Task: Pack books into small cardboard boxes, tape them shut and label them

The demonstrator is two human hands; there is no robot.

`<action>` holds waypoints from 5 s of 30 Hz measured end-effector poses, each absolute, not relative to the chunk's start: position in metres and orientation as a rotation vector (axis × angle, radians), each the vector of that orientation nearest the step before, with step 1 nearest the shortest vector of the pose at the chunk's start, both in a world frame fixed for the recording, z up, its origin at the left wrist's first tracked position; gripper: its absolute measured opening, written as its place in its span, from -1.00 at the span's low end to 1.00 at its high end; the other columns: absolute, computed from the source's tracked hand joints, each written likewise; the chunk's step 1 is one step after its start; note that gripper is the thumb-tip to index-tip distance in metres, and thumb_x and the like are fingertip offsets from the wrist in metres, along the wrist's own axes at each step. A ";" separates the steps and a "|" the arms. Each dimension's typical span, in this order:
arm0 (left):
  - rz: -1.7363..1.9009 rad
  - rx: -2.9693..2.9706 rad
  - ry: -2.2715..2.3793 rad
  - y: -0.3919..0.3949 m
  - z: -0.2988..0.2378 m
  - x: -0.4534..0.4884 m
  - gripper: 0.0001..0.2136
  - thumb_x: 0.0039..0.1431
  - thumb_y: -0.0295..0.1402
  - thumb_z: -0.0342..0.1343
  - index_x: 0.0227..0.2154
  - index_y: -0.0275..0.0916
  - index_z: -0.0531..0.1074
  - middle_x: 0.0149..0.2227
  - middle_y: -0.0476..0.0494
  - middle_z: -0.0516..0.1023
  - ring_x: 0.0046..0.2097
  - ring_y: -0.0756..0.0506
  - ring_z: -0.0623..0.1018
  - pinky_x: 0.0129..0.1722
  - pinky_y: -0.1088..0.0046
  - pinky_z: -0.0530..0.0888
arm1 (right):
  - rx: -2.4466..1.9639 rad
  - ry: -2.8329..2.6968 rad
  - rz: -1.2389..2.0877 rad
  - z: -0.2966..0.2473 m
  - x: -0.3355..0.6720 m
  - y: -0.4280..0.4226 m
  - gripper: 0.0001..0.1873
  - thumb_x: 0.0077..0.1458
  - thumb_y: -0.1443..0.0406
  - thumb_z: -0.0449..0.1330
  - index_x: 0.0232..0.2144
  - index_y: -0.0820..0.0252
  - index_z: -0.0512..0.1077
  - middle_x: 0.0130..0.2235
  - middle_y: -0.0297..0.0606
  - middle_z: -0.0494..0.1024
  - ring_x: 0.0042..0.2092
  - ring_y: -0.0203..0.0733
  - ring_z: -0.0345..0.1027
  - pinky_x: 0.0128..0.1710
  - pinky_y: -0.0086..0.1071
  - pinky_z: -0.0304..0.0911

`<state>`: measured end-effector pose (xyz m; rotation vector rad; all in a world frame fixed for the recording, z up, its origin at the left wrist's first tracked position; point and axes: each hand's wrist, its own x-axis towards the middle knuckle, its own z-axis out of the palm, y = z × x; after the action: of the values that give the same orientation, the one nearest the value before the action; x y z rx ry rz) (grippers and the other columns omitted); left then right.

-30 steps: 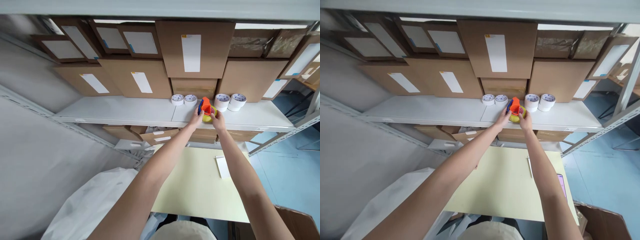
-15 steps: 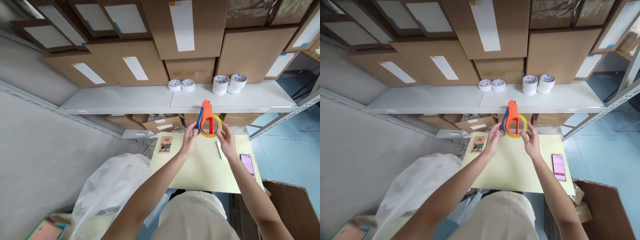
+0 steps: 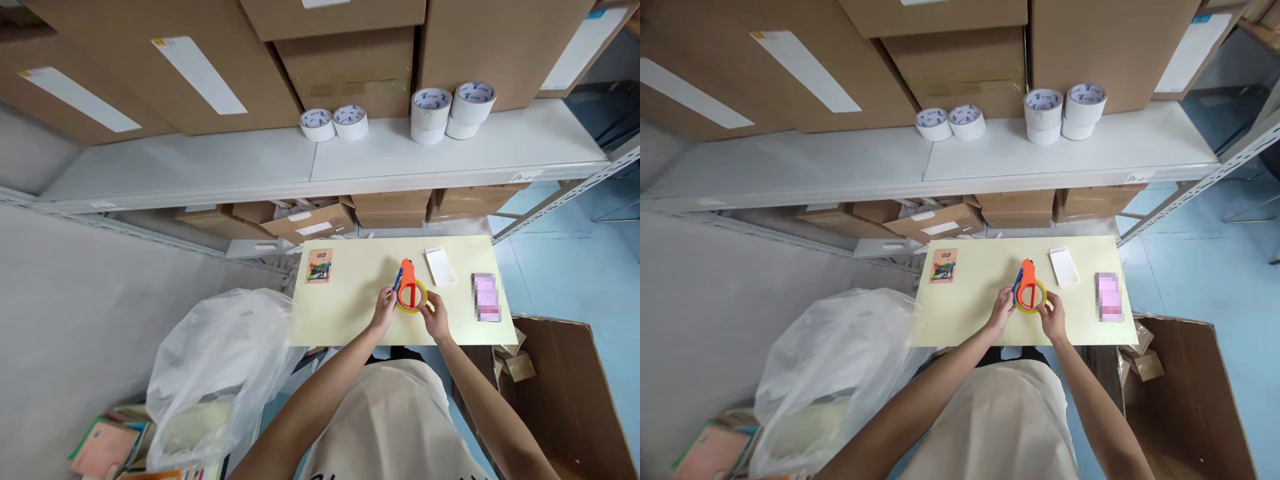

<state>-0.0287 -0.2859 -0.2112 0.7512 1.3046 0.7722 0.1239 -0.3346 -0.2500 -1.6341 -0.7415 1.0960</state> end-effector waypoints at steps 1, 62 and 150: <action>0.765 0.745 1.317 -0.286 -0.216 -0.027 -0.53 0.10 0.09 0.13 -0.11 -0.17 0.32 -0.05 -0.20 0.49 0.04 -0.16 0.47 0.02 0.27 0.43 | -1.643 -0.735 1.086 -0.256 0.126 -0.335 -0.47 -0.12 0.03 0.29 -0.11 0.09 0.33 -0.01 -0.10 0.43 0.08 0.01 0.33 0.02 -0.03 0.35; 0.710 1.164 2.341 -0.478 -0.229 -0.464 -0.65 0.08 -0.30 0.20 -0.06 -0.29 0.46 0.07 -0.34 0.50 0.22 -0.30 0.38 0.22 0.10 0.30 | -1.013 -3.049 0.940 -0.206 -0.325 -0.353 -0.56 -0.03 0.40 0.27 -0.02 0.20 0.48 0.37 0.00 0.07 0.36 0.16 -0.07 0.24 0.00 0.03; 0.709 1.730 2.052 -0.381 -0.076 -0.523 -0.59 -0.15 -0.66 0.04 -0.22 -0.19 0.53 -0.28 -0.13 0.64 -0.14 -0.22 0.63 -0.04 0.23 0.51 | -0.806 -1.217 0.623 0.074 -0.224 -0.286 -0.76 0.03 0.12 0.29 -0.43 0.17 0.43 -0.48 -0.34 0.46 -0.31 -0.15 0.47 -0.26 -0.27 0.43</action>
<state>-0.5234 -0.3809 -0.0765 1.7296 2.0516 0.7091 -0.2242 -0.2864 0.0740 -0.8060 -1.2165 0.6226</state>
